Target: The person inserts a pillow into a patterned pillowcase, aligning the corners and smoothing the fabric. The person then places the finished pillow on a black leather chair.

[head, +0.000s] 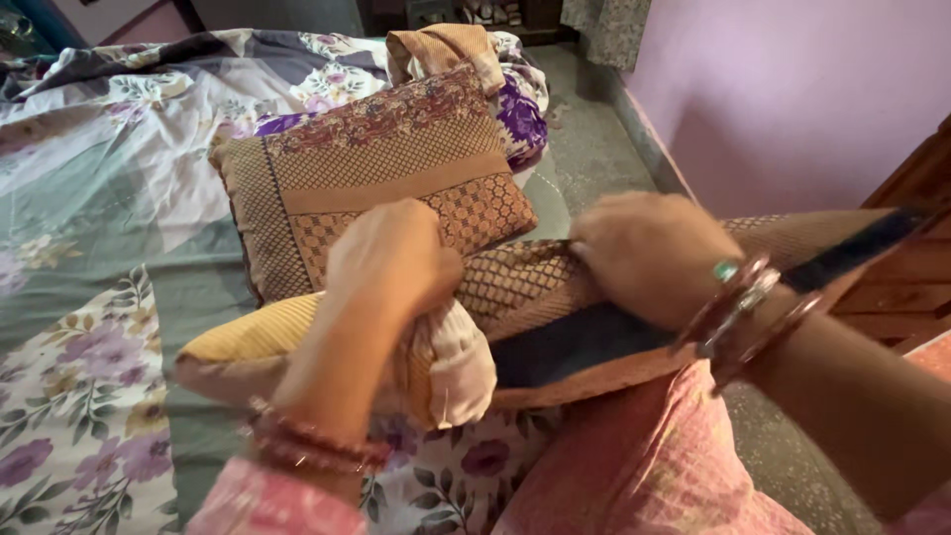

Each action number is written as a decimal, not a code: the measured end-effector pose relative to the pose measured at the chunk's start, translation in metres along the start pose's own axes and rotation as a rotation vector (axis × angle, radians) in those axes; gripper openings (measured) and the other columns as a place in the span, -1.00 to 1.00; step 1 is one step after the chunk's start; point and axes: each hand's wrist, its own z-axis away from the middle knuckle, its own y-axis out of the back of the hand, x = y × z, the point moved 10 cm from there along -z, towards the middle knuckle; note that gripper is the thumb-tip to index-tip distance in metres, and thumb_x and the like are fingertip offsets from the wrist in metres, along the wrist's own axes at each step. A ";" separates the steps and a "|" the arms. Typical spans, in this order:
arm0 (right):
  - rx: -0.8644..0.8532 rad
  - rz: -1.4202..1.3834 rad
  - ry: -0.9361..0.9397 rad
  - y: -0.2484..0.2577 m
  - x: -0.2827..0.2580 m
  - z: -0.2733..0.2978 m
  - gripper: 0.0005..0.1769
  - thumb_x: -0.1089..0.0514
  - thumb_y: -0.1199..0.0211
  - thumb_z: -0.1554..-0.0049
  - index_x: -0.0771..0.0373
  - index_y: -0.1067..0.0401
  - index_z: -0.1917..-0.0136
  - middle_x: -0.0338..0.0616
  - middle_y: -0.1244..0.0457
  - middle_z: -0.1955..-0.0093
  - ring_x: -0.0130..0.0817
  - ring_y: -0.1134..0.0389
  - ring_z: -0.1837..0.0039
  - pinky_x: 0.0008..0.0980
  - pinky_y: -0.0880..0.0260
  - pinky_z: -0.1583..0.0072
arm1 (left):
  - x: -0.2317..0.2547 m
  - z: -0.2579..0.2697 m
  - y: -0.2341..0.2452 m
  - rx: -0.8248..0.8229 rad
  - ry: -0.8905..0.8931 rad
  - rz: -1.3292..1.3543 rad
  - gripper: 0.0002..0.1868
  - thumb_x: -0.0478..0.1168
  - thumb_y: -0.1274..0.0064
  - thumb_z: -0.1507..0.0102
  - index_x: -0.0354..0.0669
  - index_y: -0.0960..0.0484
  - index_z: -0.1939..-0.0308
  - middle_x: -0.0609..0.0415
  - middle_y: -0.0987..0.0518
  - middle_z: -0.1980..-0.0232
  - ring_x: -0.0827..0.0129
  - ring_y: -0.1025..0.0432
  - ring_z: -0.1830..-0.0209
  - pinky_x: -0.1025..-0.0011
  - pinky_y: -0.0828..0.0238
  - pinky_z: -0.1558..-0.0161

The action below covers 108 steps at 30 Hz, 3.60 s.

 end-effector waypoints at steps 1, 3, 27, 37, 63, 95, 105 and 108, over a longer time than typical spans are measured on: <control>-0.105 0.053 -0.046 -0.017 0.001 -0.003 -0.72 -0.12 -0.12 -0.19 0.06 -0.47 0.01 -0.27 -0.33 0.08 -0.42 -0.39 -0.07 -0.40 -0.50 -0.17 | 0.000 -0.006 -0.004 0.015 -0.002 -0.029 -0.74 -0.18 -0.08 -0.15 -0.24 -0.76 0.21 -0.31 -0.63 0.08 -0.10 -0.54 0.01 0.07 -0.45 -0.08; 0.325 -0.046 0.279 0.005 -0.038 0.008 -0.47 -0.27 -0.19 -0.18 0.15 -0.39 -0.22 -0.12 -0.33 -0.11 -0.23 -0.32 -0.20 -0.03 -0.27 -0.27 | 0.000 -0.017 -0.006 0.071 -0.037 -0.009 -0.75 -0.17 -0.08 -0.18 -0.27 -0.75 0.22 -0.27 -0.65 0.08 -0.08 -0.56 0.03 0.09 -0.47 -0.05; 0.424 -0.176 0.195 -0.015 -0.015 -0.007 -0.30 -0.19 -0.35 -0.01 -0.06 -0.29 -0.37 -0.13 -0.27 -0.29 -0.13 -0.27 -0.34 -0.02 -0.15 -0.33 | 0.010 0.017 -0.018 0.428 -0.376 0.070 -0.75 -0.15 -0.11 -0.06 -0.07 -0.61 0.20 0.07 -0.60 0.07 0.18 -0.46 -0.04 -0.34 0.28 -0.39; 0.336 -0.156 0.144 -0.019 -0.013 -0.014 -0.33 -0.23 -0.29 -0.09 -0.04 -0.25 -0.40 -0.13 -0.25 -0.32 -0.14 -0.22 -0.39 0.01 -0.11 -0.39 | -0.024 0.022 -0.001 0.539 -0.324 0.110 -0.81 -0.18 -0.03 -0.12 -0.09 -0.53 0.20 0.03 -0.59 0.13 0.08 -0.47 -0.02 -0.13 0.03 -0.46; 0.571 -0.162 0.310 -0.009 -0.045 -0.003 -0.20 -0.17 -0.37 0.06 0.07 -0.26 -0.39 -0.09 -0.20 -0.33 -0.08 -0.17 -0.41 0.14 -0.02 -0.39 | -0.047 0.029 -0.001 0.647 -0.189 -0.044 -0.65 -0.07 -0.14 -0.05 0.01 -0.68 0.09 0.16 -0.63 -0.07 0.22 -0.46 -0.16 -0.20 -0.07 -0.26; 0.337 -0.072 0.046 -0.015 0.026 -0.002 -0.52 0.23 -0.23 0.03 -0.04 -0.42 -0.18 -0.35 -0.33 -0.10 -0.38 -0.30 -0.27 -0.12 -0.18 -0.30 | -0.071 0.056 -0.002 0.681 -0.308 0.061 -0.12 0.06 -0.43 0.09 -0.10 -0.42 -0.23 -0.09 -0.44 -0.16 -0.07 -0.29 -0.26 -0.10 -0.18 -0.18; 0.116 -0.208 -0.096 0.108 0.051 0.032 -0.75 -0.09 -0.43 -0.02 -0.10 -0.62 0.01 -0.30 -0.44 0.24 -0.38 -0.43 0.20 -0.29 -0.54 0.02 | -0.054 0.044 0.114 0.670 -0.375 0.069 -0.35 0.16 -0.35 -0.11 -0.15 -0.61 -0.13 -0.04 -0.54 0.07 0.14 -0.41 0.10 0.07 -0.30 -0.03; -0.046 -0.228 -0.160 0.109 0.077 0.023 -0.66 -0.04 -0.49 0.01 -0.11 -0.64 -0.07 -0.29 -0.46 0.17 -0.36 -0.47 0.11 -0.26 -0.52 -0.07 | -0.052 0.019 0.118 0.509 -0.300 0.282 -0.44 0.17 -0.28 -0.13 -0.12 -0.64 -0.04 0.00 -0.59 0.11 0.24 -0.49 0.21 0.18 -0.44 0.10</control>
